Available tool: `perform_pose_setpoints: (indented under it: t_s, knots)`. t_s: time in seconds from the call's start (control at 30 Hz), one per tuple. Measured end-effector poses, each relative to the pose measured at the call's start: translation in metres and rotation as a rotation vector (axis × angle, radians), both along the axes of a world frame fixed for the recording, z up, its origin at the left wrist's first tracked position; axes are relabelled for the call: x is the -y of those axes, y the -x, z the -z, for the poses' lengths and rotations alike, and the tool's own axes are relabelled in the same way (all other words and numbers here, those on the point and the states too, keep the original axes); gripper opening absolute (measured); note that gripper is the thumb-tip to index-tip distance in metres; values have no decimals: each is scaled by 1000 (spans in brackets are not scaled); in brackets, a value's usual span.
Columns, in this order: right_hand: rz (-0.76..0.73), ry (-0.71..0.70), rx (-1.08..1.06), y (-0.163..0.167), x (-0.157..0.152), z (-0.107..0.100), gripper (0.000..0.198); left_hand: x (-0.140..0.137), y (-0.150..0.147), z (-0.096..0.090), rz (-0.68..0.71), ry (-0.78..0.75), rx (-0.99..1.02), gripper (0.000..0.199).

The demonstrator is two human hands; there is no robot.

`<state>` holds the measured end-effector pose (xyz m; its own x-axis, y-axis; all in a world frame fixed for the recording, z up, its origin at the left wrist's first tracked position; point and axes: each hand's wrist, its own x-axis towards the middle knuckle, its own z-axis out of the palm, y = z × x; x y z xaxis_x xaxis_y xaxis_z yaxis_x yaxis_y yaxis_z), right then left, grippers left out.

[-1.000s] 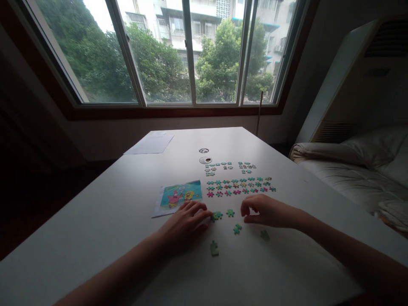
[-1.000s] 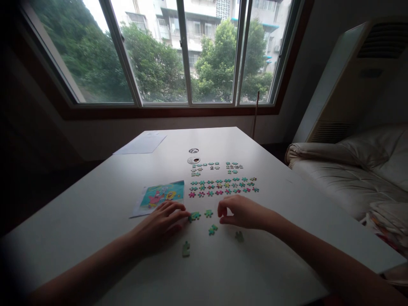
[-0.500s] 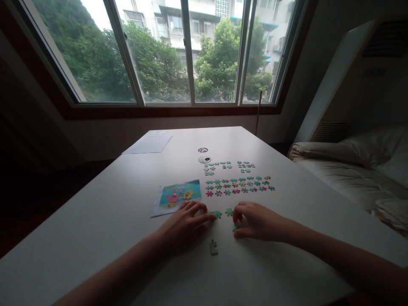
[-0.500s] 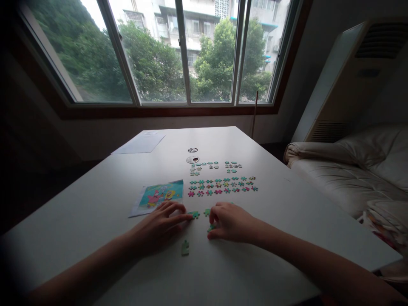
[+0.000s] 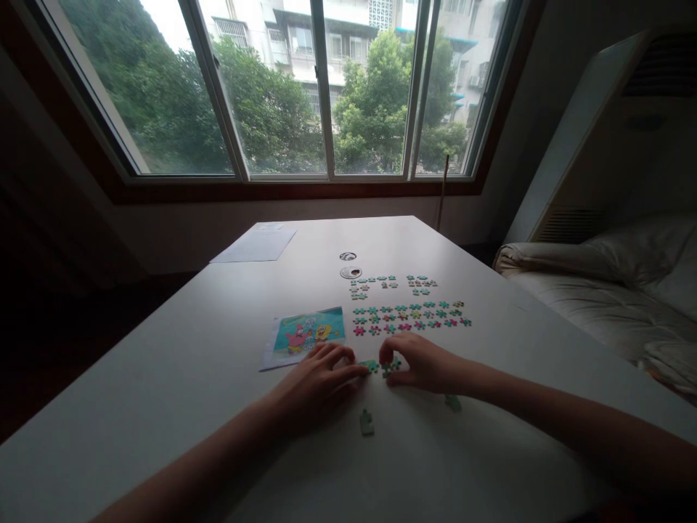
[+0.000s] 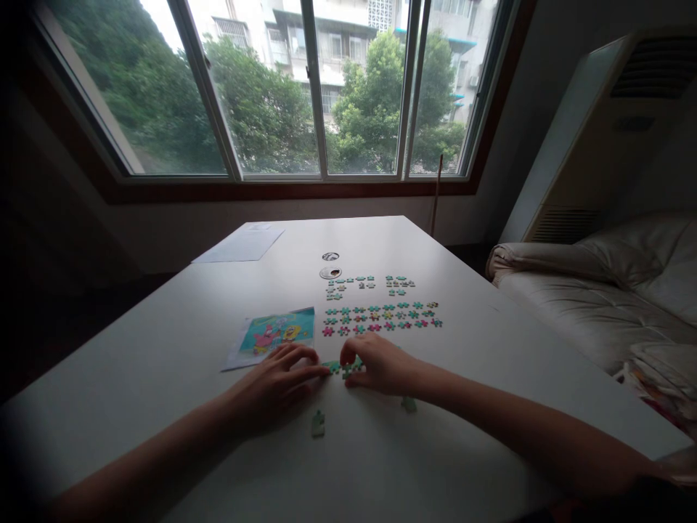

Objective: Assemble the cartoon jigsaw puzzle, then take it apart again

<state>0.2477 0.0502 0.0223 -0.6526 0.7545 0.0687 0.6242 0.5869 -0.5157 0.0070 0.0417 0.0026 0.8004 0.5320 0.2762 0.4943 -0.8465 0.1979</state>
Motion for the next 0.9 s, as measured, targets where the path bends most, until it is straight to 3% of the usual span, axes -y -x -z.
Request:
perform_pose_setpoints:
  t_s: [0.47, 0.9]
  knots:
    - [-51, 78, 44, 6, -21, -6, 24, -1, 0, 0, -5, -28, 15, 30]
    - [-72, 67, 15, 1, -24, -5, 26, 0, 0, 1, -21, -21, 3, 30]
